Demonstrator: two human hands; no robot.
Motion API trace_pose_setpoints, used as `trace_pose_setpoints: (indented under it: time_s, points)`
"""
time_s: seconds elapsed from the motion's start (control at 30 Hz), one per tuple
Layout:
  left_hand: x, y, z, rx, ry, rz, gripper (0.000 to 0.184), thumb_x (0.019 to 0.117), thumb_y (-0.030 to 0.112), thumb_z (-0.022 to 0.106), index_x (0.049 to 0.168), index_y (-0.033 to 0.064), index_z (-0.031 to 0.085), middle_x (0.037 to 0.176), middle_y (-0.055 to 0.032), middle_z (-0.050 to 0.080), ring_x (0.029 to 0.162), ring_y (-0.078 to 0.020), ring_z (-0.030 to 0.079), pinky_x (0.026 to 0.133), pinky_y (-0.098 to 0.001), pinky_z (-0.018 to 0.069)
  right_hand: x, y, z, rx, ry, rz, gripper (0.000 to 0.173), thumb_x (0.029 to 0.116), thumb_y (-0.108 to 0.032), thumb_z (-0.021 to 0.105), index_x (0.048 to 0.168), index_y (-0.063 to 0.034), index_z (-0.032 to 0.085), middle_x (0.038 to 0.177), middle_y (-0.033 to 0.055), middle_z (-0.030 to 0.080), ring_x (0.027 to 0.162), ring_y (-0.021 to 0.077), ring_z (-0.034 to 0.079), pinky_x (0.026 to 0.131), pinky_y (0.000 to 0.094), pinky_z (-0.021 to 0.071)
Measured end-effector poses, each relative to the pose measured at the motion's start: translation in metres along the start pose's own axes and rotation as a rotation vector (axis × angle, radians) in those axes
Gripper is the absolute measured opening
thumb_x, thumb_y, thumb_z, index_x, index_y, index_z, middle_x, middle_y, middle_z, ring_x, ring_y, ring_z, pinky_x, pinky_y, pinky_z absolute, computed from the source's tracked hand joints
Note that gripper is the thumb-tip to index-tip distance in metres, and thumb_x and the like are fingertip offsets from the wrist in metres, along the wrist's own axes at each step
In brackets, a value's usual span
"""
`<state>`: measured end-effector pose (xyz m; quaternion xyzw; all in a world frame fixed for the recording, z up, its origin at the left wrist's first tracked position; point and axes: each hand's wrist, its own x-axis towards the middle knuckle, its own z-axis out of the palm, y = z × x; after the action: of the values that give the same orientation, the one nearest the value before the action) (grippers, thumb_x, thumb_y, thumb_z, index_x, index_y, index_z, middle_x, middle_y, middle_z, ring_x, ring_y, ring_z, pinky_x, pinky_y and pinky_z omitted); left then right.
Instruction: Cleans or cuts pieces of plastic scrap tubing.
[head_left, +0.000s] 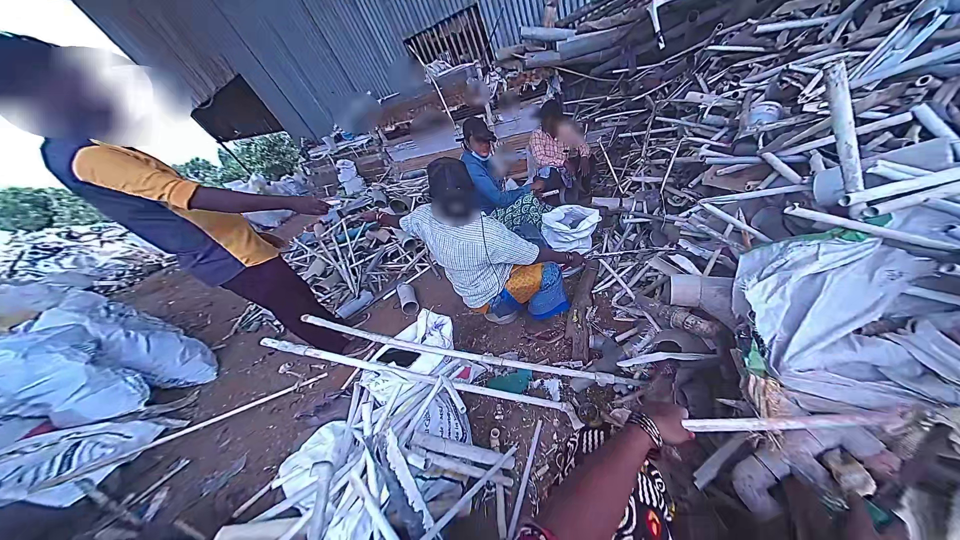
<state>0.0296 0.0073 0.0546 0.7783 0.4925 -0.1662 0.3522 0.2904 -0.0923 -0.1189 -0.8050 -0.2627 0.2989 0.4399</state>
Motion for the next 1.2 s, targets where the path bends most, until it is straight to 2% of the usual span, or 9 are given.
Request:
trace_pose_setpoints:
  time_s: [0.07, 0.13, 0.27, 0.47, 0.63, 0.87, 0.97, 1.07, 1.2]
  points:
    - [0.025, -0.005, 0.016, 0.034, -0.066, -0.032, 0.046, 0.1098, 0.024, 0.051, 0.14, -0.0105, 0.053, 0.144, -0.0326, 0.055, 0.139, -0.0457, 0.05, 0.116, -0.0616, 0.0367, -0.01, 0.003, 0.005, -0.039, -0.027, -0.141, 0.058, 0.1111, -0.025, 0.046, 0.149, 0.0179, 0.037, 0.142, 0.0428, 0.049, 0.136, 0.0504, 0.05, 0.116, 0.059, 0.0354]
    - [0.042, -0.011, 0.027, 0.04, -0.047, -0.058, 0.044, 0.1088, 0.022, 0.052, 0.14, -0.0088, 0.054, 0.142, -0.0317, 0.057, 0.137, -0.0456, 0.053, 0.113, -0.0624, 0.04, -0.019, 0.0, 0.002, -0.185, -0.088, -0.149, 0.054, 0.112, -0.026, 0.044, 0.147, 0.0151, 0.041, 0.131, 0.0423, 0.057, 0.126, 0.0545, 0.057, 0.109, 0.0648, 0.0402]
    - [0.049, -0.009, 0.025, 0.102, -0.041, -0.111, 0.044, 0.1095, 0.02, 0.049, 0.147, -0.003, 0.048, 0.142, -0.0293, 0.057, 0.134, -0.0433, 0.056, 0.112, -0.0608, 0.0422, -0.039, -0.029, 0.002, -0.519, -0.292, -0.124, 0.049, 0.1115, -0.029, 0.038, 0.148, 0.0034, 0.042, 0.12, 0.0297, 0.067, 0.111, 0.0462, 0.068, 0.094, 0.0622, 0.0512]
    - [0.059, -0.01, 0.028, 0.149, 0.042, -0.118, 0.048, 0.1116, 0.035, 0.046, 0.147, 0.0034, 0.054, 0.141, -0.0246, 0.061, 0.135, -0.0405, 0.056, 0.113, -0.0603, 0.0423, -0.077, -0.085, 0.032, -0.9, -0.651, -0.229, 0.05, 0.11, -0.017, 0.04, 0.157, -0.003, 0.031, 0.137, 0.0288, 0.058, 0.112, 0.0475, 0.067, 0.091, 0.0615, 0.054]
    - [0.059, -0.008, 0.035, 0.239, 0.049, -0.188, 0.049, 0.1113, 0.038, 0.046, 0.149, 0.0078, 0.051, 0.139, -0.0245, 0.062, 0.132, -0.0417, 0.059, 0.108, -0.0614, 0.0468, -0.046, -0.08, 0.031, -0.99, -0.612, -0.226, 0.049, 0.1085, -0.01, 0.041, 0.156, -0.0064, 0.032, 0.131, 0.0303, 0.059, 0.112, 0.0487, 0.066, 0.088, 0.0606, 0.0551]
    - [0.069, -0.009, 0.038, 0.145, -0.018, -0.116, 0.05, 0.112, 0.037, 0.044, 0.147, 0.0028, 0.052, 0.139, -0.026, 0.062, 0.133, -0.0411, 0.058, 0.112, -0.0605, 0.0428, 0.06, -0.065, -0.021, -0.873, -0.333, 0.023, 0.046, 0.1104, -0.02, 0.04, 0.154, -0.0065, 0.038, 0.134, 0.031, 0.061, 0.12, 0.0515, 0.063, 0.093, 0.0669, 0.0513]
    - [0.073, -0.01, 0.034, 0.145, -0.029, -0.112, 0.052, 0.112, 0.041, 0.043, 0.142, 0.0001, 0.056, 0.137, -0.0265, 0.062, 0.133, -0.0411, 0.058, 0.112, -0.0605, 0.0425, 0.042, -0.068, -0.011, -0.692, -0.465, 0.012, 0.054, 0.1132, -0.041, 0.035, 0.147, 0.0012, 0.043, 0.133, 0.03, 0.061, 0.125, 0.0457, 0.062, 0.101, 0.0619, 0.0487]
    - [0.074, -0.008, 0.033, 0.184, -0.022, -0.125, 0.054, 0.1117, 0.043, 0.043, 0.143, 0.001, 0.056, 0.138, -0.0259, 0.062, 0.133, -0.0407, 0.058, 0.111, -0.0601, 0.0432, 0.0, -0.07, 0.012, -0.643, -0.648, -0.108, 0.059, 0.113, -0.048, 0.03, 0.142, 0.0012, 0.047, 0.123, 0.0297, 0.065, 0.119, 0.0451, 0.064, 0.099, 0.062, 0.049]
    - [0.072, -0.007, 0.038, 0.265, 0.017, -0.181, 0.051, 0.1117, 0.04, 0.044, 0.148, 0.0053, 0.052, 0.141, -0.0234, 0.061, 0.134, -0.0387, 0.058, 0.111, -0.0592, 0.045, -0.012, -0.069, 0.026, -0.77, -0.596, -0.135, 0.061, 0.1114, -0.053, 0.029, 0.145, -0.0054, 0.047, 0.122, 0.0273, 0.067, 0.118, 0.0459, 0.066, 0.094, 0.063, 0.0518]
